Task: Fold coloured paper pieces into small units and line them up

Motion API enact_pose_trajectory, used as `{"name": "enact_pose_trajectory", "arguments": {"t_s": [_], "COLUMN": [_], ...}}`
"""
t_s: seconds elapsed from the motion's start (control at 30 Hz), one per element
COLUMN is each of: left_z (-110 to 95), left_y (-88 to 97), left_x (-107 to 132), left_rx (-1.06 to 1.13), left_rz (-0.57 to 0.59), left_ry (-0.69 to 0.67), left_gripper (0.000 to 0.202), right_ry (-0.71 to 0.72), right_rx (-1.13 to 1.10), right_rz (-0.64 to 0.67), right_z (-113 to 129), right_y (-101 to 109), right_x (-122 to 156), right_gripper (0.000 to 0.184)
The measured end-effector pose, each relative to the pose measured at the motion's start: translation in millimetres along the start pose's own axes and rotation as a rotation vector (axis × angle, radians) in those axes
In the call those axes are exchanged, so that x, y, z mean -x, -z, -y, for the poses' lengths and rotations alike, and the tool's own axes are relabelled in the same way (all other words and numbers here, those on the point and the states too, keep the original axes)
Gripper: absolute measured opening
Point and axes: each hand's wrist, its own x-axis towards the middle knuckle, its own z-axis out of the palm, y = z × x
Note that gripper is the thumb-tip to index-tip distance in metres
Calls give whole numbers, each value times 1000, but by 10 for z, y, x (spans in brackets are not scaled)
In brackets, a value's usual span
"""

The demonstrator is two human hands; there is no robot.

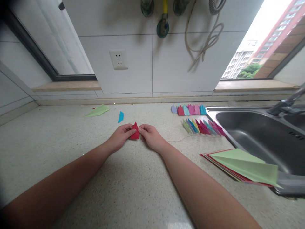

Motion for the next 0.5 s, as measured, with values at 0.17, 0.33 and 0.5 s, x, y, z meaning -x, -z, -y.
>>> {"name": "enact_pose_trajectory", "arguments": {"t_s": [0.17, 0.33, 0.5], "left_z": [-6, -25, -38], "left_y": [-1, -6, -4], "left_x": [10, 30, 32], "left_rx": [-27, -69, -42], "left_rz": [42, 64, 74], "left_ry": [-15, -39, -36], "left_gripper": [21, 23, 22], "right_ry": [32, 67, 75], "right_rx": [-31, -46, -50], "right_rz": [68, 89, 96], "right_z": [-17, -8, 5], "right_y": [3, 25, 37], "right_x": [0, 9, 17], "right_gripper": [29, 29, 31]}}
